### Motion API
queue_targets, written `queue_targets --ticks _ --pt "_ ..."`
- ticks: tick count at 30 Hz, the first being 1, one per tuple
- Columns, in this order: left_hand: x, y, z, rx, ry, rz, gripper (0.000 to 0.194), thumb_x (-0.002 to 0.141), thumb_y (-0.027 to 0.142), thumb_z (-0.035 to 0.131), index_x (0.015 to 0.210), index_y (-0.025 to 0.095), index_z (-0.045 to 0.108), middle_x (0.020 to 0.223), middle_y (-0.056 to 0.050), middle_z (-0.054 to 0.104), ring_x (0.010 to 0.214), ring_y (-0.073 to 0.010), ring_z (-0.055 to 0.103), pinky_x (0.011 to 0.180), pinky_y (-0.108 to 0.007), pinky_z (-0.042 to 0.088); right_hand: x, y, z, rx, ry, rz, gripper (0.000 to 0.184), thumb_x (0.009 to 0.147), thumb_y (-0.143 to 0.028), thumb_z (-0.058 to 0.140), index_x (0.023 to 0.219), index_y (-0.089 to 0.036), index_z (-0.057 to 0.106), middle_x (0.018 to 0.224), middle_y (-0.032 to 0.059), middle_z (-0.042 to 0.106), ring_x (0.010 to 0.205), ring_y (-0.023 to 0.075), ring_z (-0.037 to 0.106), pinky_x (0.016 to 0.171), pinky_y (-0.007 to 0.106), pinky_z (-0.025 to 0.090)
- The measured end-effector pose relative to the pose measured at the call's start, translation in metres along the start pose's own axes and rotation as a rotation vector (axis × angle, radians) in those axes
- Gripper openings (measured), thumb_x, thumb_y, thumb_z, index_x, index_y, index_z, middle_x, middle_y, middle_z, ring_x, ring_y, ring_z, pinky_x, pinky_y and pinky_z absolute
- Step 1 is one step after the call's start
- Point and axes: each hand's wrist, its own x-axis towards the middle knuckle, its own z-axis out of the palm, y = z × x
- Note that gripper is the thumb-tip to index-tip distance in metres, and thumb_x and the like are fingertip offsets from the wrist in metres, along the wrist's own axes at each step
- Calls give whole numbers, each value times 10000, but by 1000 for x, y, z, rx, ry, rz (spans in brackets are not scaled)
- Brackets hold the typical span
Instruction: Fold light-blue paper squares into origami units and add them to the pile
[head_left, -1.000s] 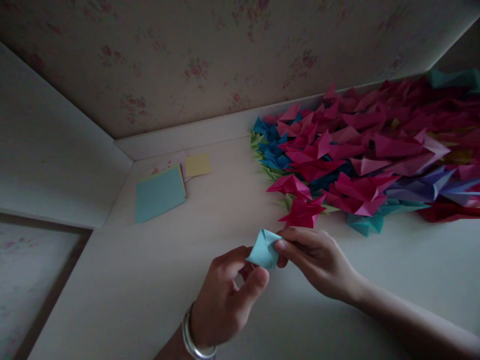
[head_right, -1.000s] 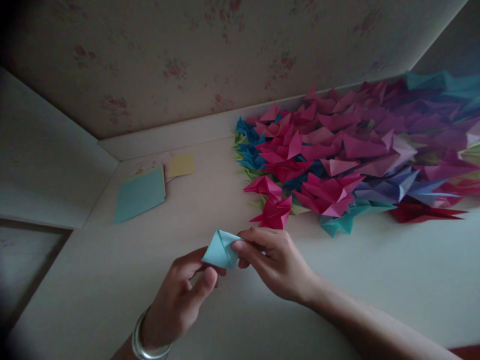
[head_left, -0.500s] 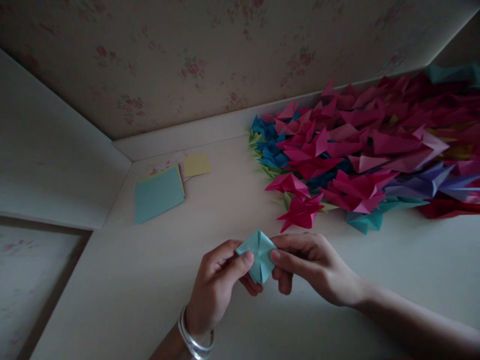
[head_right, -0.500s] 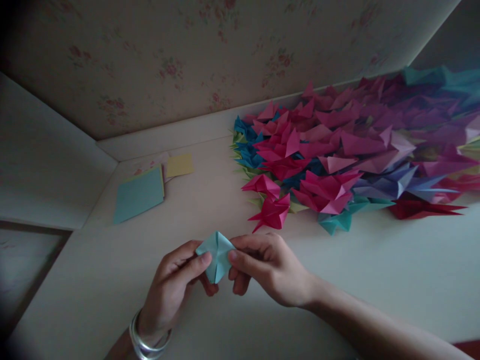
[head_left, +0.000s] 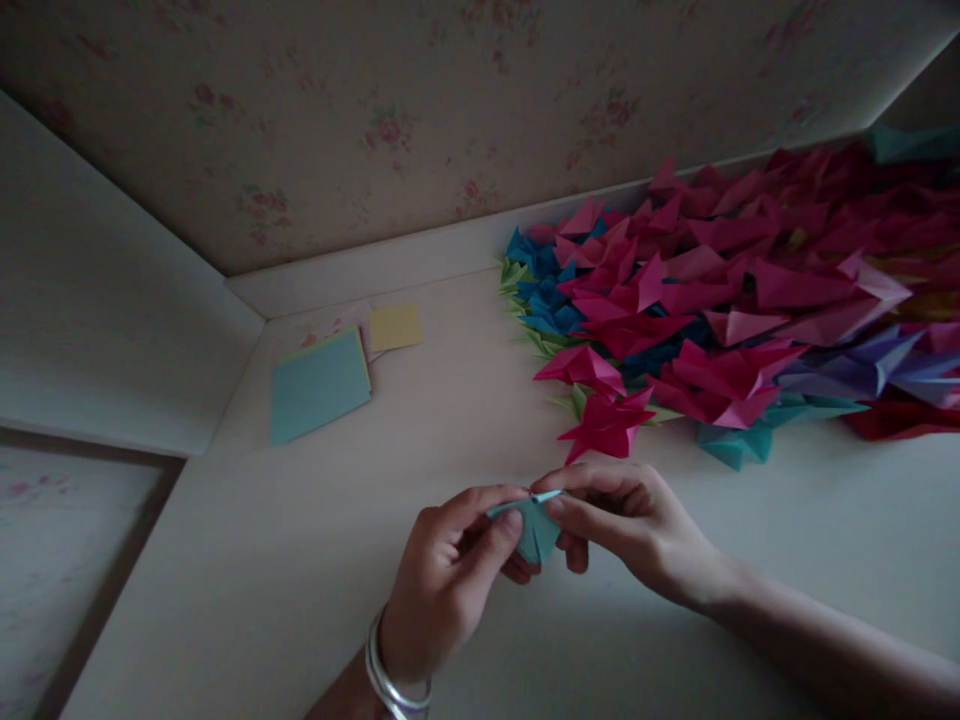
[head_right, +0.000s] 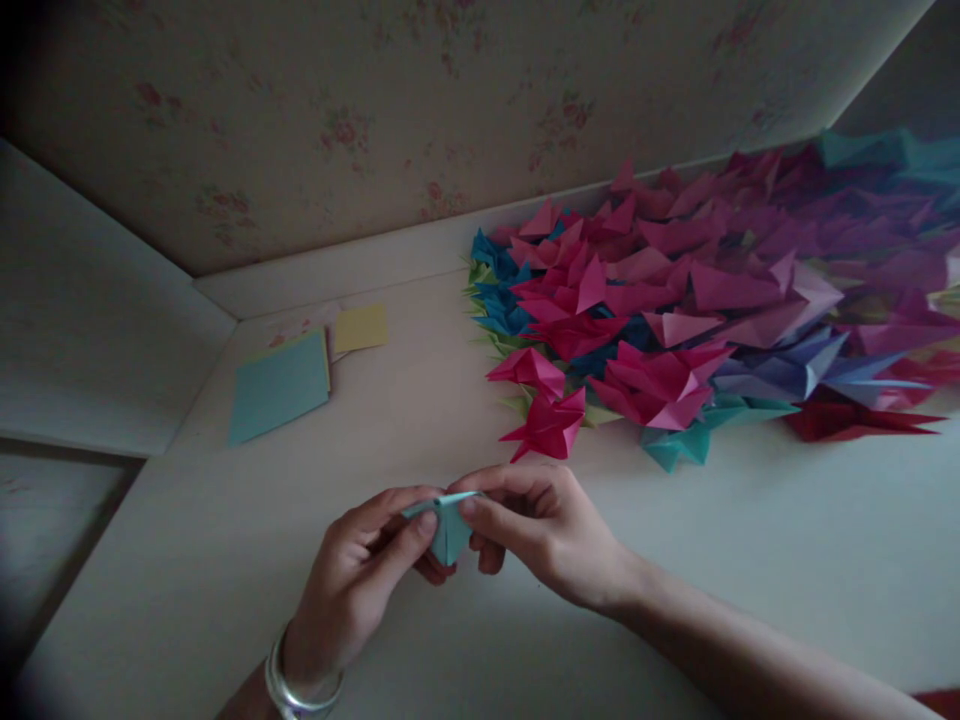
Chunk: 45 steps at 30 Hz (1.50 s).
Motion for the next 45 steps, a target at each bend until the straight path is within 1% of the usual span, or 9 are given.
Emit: queue_targets --ticks 2,5,11,16,20,25,33,40,45 --pt "-1 3 2 138 -6 5 204 934 300 639 1088 209 737 757 -26 761 641 -137 718 607 -211 603 1 -2 1 -58 46 -9 247 874 -372 718 931 -135 759 651 21 666 506 96 600 485 197 495" --pt "0 5 2 155 -35 -15 223 939 308 628 1098 189 730 729 -24 743 619 -138 709 582 -211 596 -1 0 2 -145 87 -45 235 883 -373 707 872 -139 701 619 -1 624 506 99 593 476 193 461" --pt "2 3 -3 -26 -71 -82 152 910 265 661 928 161 770 685 -18 718 535 -112 679 511 -186 579 -5 4 3 -114 32 -58 206 925 -351 658 916 -148 695 652 -1 612 517 99 591 479 197 467" --pt "0 -6 -6 -250 -76 -78 131 865 260 718 972 220 782 684 -4 748 491 -114 698 459 -170 562 -2 1 1 24 -96 -13 260 899 -389 689 914 -136 744 617 10 629 486 90 578 454 184 460" --pt "-2 -6 -4 -189 -83 -13 108 862 268 727 950 216 761 748 -13 768 550 -127 716 522 -204 593 -4 3 4 -19 -58 -10 246 878 -380 714 892 -135 718 603 4 624 478 92 588 444 176 446" --pt "-3 1 0 -70 -56 -40 101 826 237 770 905 181 741 635 6 724 521 -115 701 510 -183 585 -6 4 7 -132 -6 -60 218 889 -357 703 884 -139 713 617 8 625 504 109 605 457 193 462" --pt "2 -7 -5 -367 -51 -140 99 731 252 840 799 207 784 597 -7 765 437 -121 697 377 -131 513 -6 0 1 -71 -122 -131 154 939 -228 643 1002 -174 773 775 52 721 676 132 679 621 226 540" --pt "1 -1 -4 -461 -188 -180 225 824 265 755 1040 216 797 804 -79 826 644 -181 784 554 -198 619 -2 9 -1 258 12 -42 82 829 -231 763 865 -189 824 605 30 722 519 131 684 510 209 544" --pt "-2 -2 -6 -464 -191 -166 263 856 324 727 1082 201 783 748 -93 822 604 -197 785 491 -176 606 3 7 3 462 17 83 57 718 -214 832 749 -167 825 532 25 722 425 123 673 429 175 545"
